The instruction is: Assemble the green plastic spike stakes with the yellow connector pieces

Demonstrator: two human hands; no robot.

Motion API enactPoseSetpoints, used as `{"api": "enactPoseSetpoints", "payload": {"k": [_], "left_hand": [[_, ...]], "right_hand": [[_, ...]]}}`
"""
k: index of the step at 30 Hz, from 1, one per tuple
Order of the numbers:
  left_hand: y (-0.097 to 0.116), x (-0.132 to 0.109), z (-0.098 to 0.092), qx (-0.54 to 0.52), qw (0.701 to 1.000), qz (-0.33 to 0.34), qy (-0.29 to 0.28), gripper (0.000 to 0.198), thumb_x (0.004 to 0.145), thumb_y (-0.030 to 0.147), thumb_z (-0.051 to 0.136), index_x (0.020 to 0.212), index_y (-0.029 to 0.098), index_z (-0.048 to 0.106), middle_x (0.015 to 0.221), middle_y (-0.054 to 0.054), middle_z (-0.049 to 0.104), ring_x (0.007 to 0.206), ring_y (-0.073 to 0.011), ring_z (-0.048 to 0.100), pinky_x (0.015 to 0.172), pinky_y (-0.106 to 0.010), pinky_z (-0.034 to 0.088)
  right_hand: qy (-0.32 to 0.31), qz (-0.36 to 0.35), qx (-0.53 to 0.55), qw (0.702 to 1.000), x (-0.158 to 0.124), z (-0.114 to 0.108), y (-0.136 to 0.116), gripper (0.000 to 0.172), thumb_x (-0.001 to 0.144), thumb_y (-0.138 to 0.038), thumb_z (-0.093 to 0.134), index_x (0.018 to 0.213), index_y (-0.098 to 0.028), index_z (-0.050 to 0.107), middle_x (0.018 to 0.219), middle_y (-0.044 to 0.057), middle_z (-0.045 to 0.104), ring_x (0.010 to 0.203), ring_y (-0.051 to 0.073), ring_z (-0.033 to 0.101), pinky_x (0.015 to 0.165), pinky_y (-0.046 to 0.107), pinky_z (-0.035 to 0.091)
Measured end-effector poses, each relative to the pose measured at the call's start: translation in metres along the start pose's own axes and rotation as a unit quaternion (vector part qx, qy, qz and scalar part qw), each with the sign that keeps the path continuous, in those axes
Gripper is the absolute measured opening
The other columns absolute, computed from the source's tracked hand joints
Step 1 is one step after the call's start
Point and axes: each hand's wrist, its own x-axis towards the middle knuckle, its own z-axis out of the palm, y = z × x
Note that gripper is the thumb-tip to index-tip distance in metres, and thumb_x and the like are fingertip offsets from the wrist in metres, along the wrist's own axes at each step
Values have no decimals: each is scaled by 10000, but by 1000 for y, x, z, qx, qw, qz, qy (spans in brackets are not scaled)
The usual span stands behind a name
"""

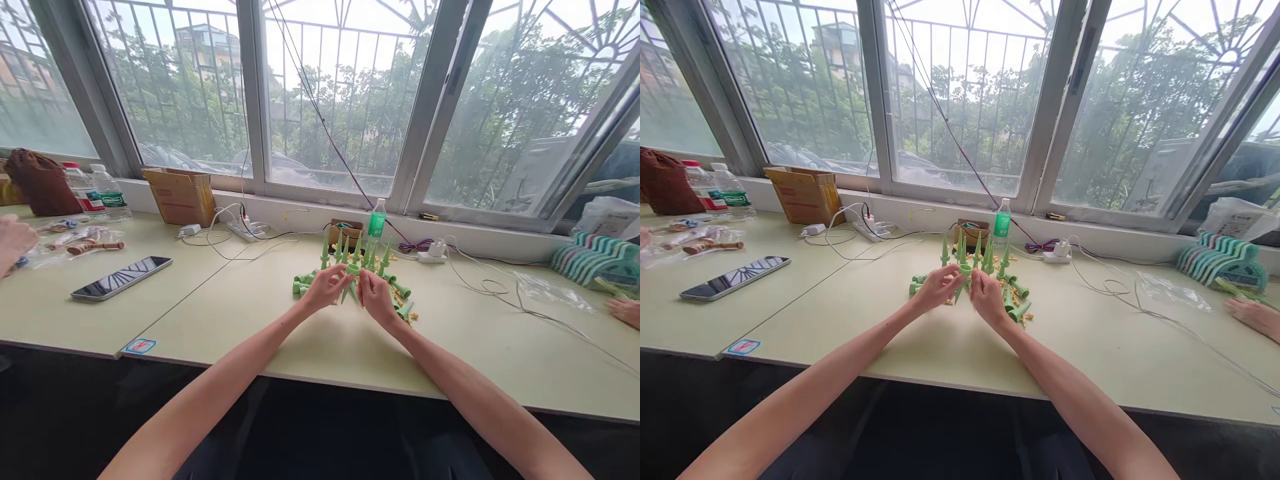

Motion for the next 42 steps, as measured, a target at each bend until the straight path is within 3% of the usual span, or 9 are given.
{"api": "enactPoseSetpoints", "payload": {"k": [5, 10, 16, 25, 31, 38, 42], "left_hand": [[4, 0, -1, -38, 999, -12, -4, 436, 866, 598, 485, 892, 165, 541, 670, 15, 565, 428, -66, 490, 383, -179, 363], [2, 4, -2, -44, 998, -25, 29, 568, 905, 641, 348, 675, 155, 529, 445, 39, 473, 365, -72, 449, 409, -188, 358], [3, 4, -1, -71, 994, -80, -18, 765, 890, 708, 244, 434, 148, 496, 326, -1, 390, 308, -70, 361, 375, -207, 315], [3, 1, -6, -121, 981, -113, -100, 754, 875, 716, 285, 579, 116, 632, 480, -60, 562, 391, -98, 470, 418, -220, 390], [5, 0, -5, -124, 976, -125, -129, 703, 867, 708, 334, 688, 106, 649, 532, -59, 583, 413, -103, 502, 410, -211, 382], [7, -1, -7, -86, 985, -69, -135, 540, 861, 648, 445, 762, 133, 575, 487, 6, 514, 405, -93, 494, 403, -194, 381], [13, -3, -6, -57, 991, -36, -114, 444, 829, 597, 542, 825, 153, 550, 584, 22, 525, 443, -77, 502, 399, -179, 390]], "right_hand": [[16, -9, -13, 1000, -1, -1, -4, 451, 971, -510, 331, 641, -215, 415, 493, -28, 504, 408, 105, 440, 468, 234, 353], [46, -8, -31, 998, 1, -4, -4, 439, 975, -511, 327, 660, -215, 398, 524, -27, 520, 448, 104, 459, 496, 225, 361], [0, -13, -34, 999, -1, -2, -4, 466, 954, -562, 345, 662, -206, 416, 547, -24, 534, 447, 92, 446, 482, 212, 358], [-7, -6, 1, 1000, -1, -3, -1, 470, 949, -579, 334, 664, -210, 391, 541, -29, 512, 429, 84, 432, 451, 208, 348], [-5, -13, 30, 999, 0, -3, 1, 426, 957, -560, 338, 698, -222, 361, 482, -59, 461, 388, 87, 423, 424, 209, 326], [-8, 1, 12, 1000, 3, -4, 4, 435, 945, -593, 327, 714, -226, 360, 481, -58, 487, 365, 93, 433, 411, 219, 331], [0, 10, 9, 1000, 4, -5, 5, 444, 930, -600, 354, 681, -234, 319, 433, -74, 388, 337, 105, 430, 375, 229, 293]]}}
